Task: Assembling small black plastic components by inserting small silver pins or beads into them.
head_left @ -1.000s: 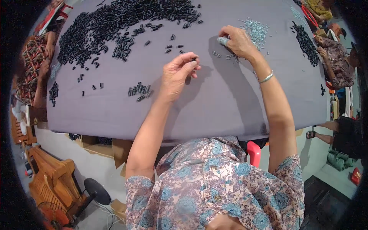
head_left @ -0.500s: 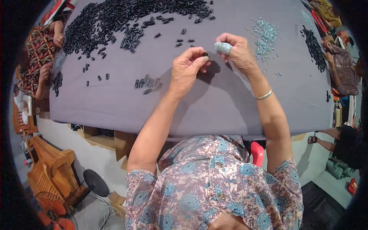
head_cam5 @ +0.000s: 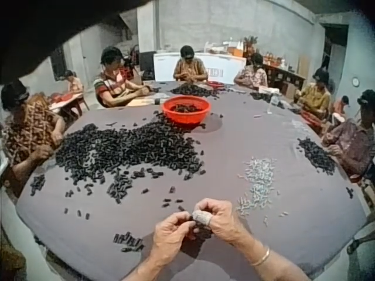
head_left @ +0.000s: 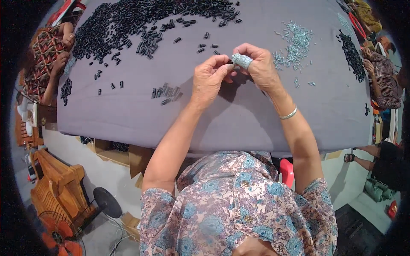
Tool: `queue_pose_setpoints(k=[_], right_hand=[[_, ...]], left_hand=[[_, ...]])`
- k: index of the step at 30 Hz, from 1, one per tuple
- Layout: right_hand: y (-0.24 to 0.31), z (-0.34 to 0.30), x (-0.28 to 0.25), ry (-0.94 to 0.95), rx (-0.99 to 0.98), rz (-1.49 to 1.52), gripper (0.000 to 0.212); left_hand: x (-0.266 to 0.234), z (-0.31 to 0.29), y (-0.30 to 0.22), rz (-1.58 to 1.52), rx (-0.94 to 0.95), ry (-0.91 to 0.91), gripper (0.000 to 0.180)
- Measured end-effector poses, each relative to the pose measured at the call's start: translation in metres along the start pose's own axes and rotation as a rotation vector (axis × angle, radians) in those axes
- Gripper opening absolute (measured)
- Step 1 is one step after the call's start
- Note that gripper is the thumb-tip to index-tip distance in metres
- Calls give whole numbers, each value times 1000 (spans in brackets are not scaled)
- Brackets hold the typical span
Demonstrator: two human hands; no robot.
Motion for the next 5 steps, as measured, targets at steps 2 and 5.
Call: queue_pose_setpoints(k=[2,5], right_hand=[[2,-1,3,-37,-142,-188,6],[15,-7,8,-62,-394,-514,12]], left_hand=[[0,0,1,2,-9,-17,16],[0,0,3,-8,16,-42,16]])
Point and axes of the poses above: each hand's wrist, its own z-axis towards the middle knuckle, its own x-axis out of the palm, y = z × x, the point moved 3 cm from there along z, towards the middle knuckle, and after that the axes turned 8 degrees about z, right-handed, at the moved point
